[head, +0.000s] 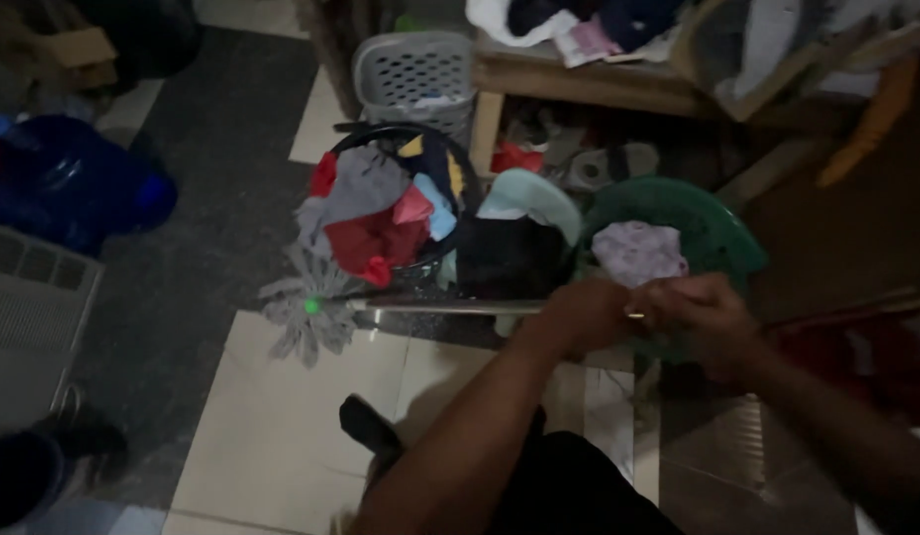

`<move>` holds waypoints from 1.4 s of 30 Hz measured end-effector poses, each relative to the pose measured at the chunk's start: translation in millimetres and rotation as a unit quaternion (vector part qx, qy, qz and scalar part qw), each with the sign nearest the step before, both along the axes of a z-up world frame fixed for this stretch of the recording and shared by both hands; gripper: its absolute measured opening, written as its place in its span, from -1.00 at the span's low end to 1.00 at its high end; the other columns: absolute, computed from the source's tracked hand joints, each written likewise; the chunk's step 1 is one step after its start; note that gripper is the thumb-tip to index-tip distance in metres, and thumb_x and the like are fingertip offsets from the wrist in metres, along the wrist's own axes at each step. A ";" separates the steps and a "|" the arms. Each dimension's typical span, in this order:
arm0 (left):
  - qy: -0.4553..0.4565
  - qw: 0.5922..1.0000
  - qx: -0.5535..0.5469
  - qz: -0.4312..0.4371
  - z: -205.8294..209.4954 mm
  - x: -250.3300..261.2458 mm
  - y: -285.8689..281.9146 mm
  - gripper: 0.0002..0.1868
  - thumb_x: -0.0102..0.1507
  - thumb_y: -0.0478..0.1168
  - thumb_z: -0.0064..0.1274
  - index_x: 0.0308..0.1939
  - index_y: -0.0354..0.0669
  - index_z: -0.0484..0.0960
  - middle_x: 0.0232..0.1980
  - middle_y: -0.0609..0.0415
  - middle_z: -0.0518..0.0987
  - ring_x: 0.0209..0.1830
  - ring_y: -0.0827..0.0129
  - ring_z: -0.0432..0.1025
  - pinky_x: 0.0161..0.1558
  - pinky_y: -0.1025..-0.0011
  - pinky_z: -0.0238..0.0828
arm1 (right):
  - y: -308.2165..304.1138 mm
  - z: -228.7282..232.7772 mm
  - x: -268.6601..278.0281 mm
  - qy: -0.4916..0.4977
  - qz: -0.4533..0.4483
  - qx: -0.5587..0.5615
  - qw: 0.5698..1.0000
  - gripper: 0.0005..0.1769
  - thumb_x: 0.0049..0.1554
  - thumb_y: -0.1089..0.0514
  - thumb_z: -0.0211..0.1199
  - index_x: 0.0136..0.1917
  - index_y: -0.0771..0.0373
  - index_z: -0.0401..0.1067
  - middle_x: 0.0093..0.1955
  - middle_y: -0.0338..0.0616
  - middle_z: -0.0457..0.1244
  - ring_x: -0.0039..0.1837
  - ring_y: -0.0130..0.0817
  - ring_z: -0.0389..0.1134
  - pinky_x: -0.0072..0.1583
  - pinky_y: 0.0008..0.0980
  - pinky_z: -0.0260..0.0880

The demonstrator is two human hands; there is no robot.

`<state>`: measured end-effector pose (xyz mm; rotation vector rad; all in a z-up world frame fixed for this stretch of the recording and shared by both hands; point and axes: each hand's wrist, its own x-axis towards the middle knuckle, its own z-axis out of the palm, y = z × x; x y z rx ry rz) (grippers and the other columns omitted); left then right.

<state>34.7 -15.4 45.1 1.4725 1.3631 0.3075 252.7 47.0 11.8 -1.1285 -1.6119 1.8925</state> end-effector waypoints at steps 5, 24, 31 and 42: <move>0.150 0.982 0.115 0.023 -66.2 -87.4 -30.0 -0.63 0.14 0.03 0.16 -0.10 -0.07 0.75 -0.05 -0.19 0.68 -0.04 -0.08 0.57 -0.01 0.04 0.52 | -34.1 -37.5 -117.4 -0.061 -0.010 0.041 0.997 -0.70 0.22 0.07 0.17 -0.09 0.31 0.62 -0.31 -0.11 0.38 -0.36 -0.36 0.30 -0.28 -0.30 0.31; 0.346 0.832 0.013 0.434 -103.6 -422.3 -180.3 -0.66 0.23 -0.15 0.13 0.07 -0.10 0.66 0.21 -0.17 0.54 0.23 -0.03 0.42 0.22 -0.01 0.32 | -153.9 -42.1 -530.6 0.089 0.248 0.342 0.902 -0.60 0.25 0.00 0.21 -0.23 0.39 0.52 -0.30 0.00 0.37 -0.24 -0.28 0.41 -0.12 -0.28 0.36; 0.378 0.906 0.050 0.184 -182.3 -214.6 -103.3 -0.65 0.13 0.05 0.20 -0.09 0.00 0.71 0.05 -0.08 0.61 0.12 0.01 0.47 0.20 -0.10 0.30 | -87.1 -117.0 -270.3 0.066 0.181 0.104 0.976 -0.69 0.28 0.08 0.22 -0.21 0.31 0.52 -0.37 -0.33 0.23 -0.32 -0.55 0.19 -0.26 -0.43 0.18; 0.109 0.976 0.171 0.081 -42.7 31.1 16.2 -0.53 0.26 0.17 0.04 -0.12 -0.16 0.71 -0.15 -0.09 0.70 -0.16 0.00 0.62 -0.14 0.07 0.56 | 61.8 16.5 15.1 -0.083 0.103 0.033 0.991 -0.66 0.23 0.11 0.13 -0.06 0.41 0.60 -0.03 0.02 0.46 -0.12 -0.13 0.41 -0.01 -0.11 0.44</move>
